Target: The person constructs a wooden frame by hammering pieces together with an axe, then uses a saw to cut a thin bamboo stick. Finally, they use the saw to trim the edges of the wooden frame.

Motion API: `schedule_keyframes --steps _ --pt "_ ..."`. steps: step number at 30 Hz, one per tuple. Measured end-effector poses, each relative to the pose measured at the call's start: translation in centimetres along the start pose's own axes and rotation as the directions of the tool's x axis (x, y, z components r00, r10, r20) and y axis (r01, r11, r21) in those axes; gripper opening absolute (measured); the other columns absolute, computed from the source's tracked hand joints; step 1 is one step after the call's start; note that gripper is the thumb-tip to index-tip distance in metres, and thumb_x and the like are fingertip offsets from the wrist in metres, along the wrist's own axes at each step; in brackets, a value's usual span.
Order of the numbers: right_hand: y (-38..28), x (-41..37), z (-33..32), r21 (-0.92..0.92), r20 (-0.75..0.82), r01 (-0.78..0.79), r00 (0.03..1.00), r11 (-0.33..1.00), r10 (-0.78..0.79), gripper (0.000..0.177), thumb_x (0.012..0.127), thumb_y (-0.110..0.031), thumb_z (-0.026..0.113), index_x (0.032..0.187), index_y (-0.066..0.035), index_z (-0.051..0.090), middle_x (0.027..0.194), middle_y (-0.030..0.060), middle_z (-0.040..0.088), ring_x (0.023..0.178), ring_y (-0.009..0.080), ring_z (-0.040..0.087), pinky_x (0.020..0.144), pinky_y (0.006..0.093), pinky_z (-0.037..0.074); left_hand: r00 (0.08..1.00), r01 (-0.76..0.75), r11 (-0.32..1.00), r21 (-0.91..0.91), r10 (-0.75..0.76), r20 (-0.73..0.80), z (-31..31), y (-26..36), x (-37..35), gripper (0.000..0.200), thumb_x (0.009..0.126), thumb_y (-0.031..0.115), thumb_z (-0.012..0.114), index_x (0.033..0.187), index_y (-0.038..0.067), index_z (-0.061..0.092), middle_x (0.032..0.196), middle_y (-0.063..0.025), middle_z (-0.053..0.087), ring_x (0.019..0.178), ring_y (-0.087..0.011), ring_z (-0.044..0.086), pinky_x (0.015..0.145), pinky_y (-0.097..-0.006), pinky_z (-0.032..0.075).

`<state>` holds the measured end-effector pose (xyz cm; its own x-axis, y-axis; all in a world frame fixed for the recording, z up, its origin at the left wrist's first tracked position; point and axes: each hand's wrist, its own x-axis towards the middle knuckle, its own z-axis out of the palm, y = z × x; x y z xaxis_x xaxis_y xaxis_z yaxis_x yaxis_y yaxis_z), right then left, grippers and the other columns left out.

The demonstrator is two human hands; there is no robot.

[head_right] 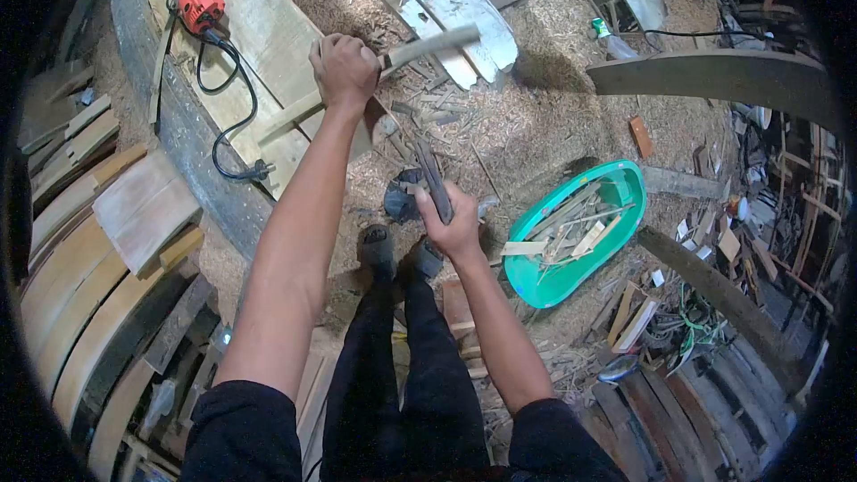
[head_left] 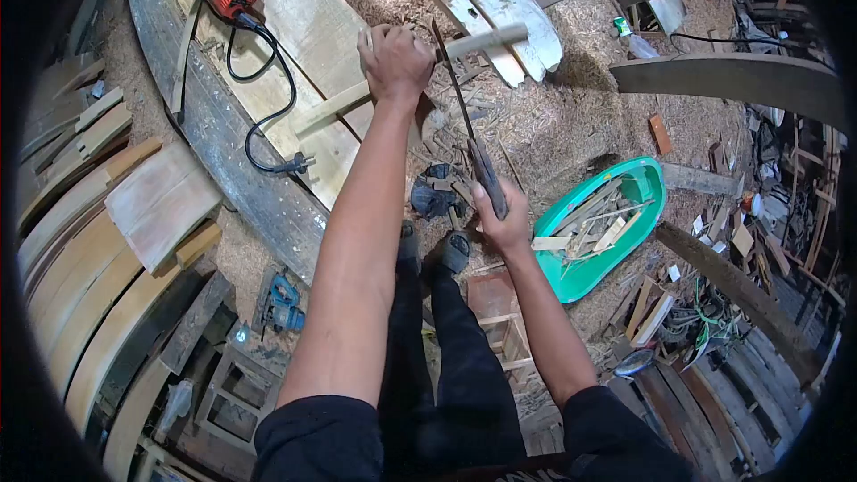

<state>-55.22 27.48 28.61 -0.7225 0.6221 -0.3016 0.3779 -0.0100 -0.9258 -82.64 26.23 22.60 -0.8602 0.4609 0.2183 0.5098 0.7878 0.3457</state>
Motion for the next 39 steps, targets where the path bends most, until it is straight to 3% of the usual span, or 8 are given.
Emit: schedule_keyframes --steps 2,5,6,9,13,19,20,39 --pt "1.0 -1.1 -0.5 -0.01 0.02 0.03 0.999 1.0 -0.03 0.034 0.094 -0.026 0.064 0.07 -0.004 0.054 0.056 -0.0031 0.045 0.054 0.0061 0.041 0.048 0.0287 0.032 0.998 -0.001 0.998 -0.067 0.006 0.068 -0.5 -0.1 -0.2 0.026 0.083 0.02 0.051 0.09 0.004 0.07 0.115 -0.0101 0.062 0.126 -0.0265 0.045 0.116 -0.0567 0.015" --pt "-0.7 -0.7 -0.8 -0.007 -0.044 -0.006 0.999 1.0 0.006 0.037 0.096 -0.031 0.062 0.071 -0.005 0.056 0.057 -0.0029 0.045 0.055 0.0064 0.04 0.049 0.0286 0.032 0.976 0.207 0.963 -0.174 -0.215 -0.025 -1.4 0.6 0.9 0.036 0.083 0.018 0.051 0.113 0.002 0.061 0.138 -0.0153 0.046 0.137 -0.0308 0.035 0.115 -0.0629 0.007" --pt "-0.9 -0.5 -0.8 -0.01 -0.043 -0.032 0.999 0.999 0.032 0.039 0.096 -0.034 0.06 0.072 -0.005 0.056 0.057 -0.0025 0.045 0.056 0.0068 0.041 0.05 0.0285 0.033 0.982 0.169 0.983 -0.073 -0.174 -0.069 -1.0 0.5 0.5 0.049 0.083 0.019 0.05 0.129 0.002 0.048 0.151 -0.0211 0.029 0.145 -0.0349 0.023 0.113 -0.0681 0.001" --pt "-2.9 -1.1 -0.7 -0.07 0.015 -0.025 1.0 0.997 0.026 0.038 0.095 -0.034 0.06 0.073 -0.003 0.056 0.057 -0.002 0.044 0.057 0.0074 0.041 0.051 0.0287 0.034 0.954 0.269 0.963 -0.027 -0.271 -0.131 0.2 1.0 0.4 0.05 0.083 0.02 0.053 0.128 0.0 0.046 0.153 -0.0248 0.025 0.148 -0.0384 0.014 0.112 -0.0708 0.003" --pt "-4.6 -1.1 -0.6 -0.085 0.029 -0.02 0.999 0.996 0.023 0.037 0.095 -0.032 0.058 0.072 -0.003 0.054 0.057 -0.0022 0.043 0.056 0.0074 0.041 0.051 0.0288 0.033 0.952 0.302 0.943 0.142 -0.306 0.009 -0.2 1.1 0.8 0.049 0.084 0.029 0.05 0.129 0.01 0.053 0.159 -0.0223 0.018 0.15 -0.0348 0.01 0.113 -0.0689 0.003" --pt "-6.9 3.9 0.6 -0.071 -0.03 -0.115 0.993 0.991 0.114 0.04 0.098 -0.03 0.052 0.067 -0.005 0.048 0.057 -0.0032 0.043 0.053 0.0076 0.039 0.048 0.0284 0.03 0.955 0.28 0.934 0.221 -0.294 0.032 -1.1 1.7 1.0 0.034 0.08 0.03 0.05 0.1 0.01 0.07 0.157 -0.0236 0.024 0.148 -0.0366 0.019 0.112 -0.0707 0.009" --pt "-6.3 4.6 0.5 -0.064 -0.021 -0.129 0.992 0.99 0.128 0.035 0.096 -0.027 0.055 0.074 0.0 0.056 0.056 -0.0009 0.04 0.056 0.0069 0.039 0.049 0.0301 0.032 0.954 0.275 0.932 0.235 -0.294 0.049 -1.4 1.9 0.9 0.034 0.079 0.03 0.051 0.099 0.01 0.07 0.157 -0.0239 0.024 0.148 -0.0366 0.019 0.112 -0.0706 0.009" --pt "-9.6 1.0 -1.0 -0.066 -0.064 -0.185 0.981 0.981 0.181 0.033 0.096 -0.023 0.057 0.071 0.0 0.055 0.055 0.0005 0.044 0.054 0.0065 0.041 0.048 0.0289 0.034 0.912 0.311 0.906 0.287 -0.37 0.18 -2.0 2.3 1.5 0.033 0.08 0.029 0.052 0.104 0.015 0.07 0.159 -0.0221 0.02 0.15 -0.0337 0.014 0.113 -0.0685 0.007"
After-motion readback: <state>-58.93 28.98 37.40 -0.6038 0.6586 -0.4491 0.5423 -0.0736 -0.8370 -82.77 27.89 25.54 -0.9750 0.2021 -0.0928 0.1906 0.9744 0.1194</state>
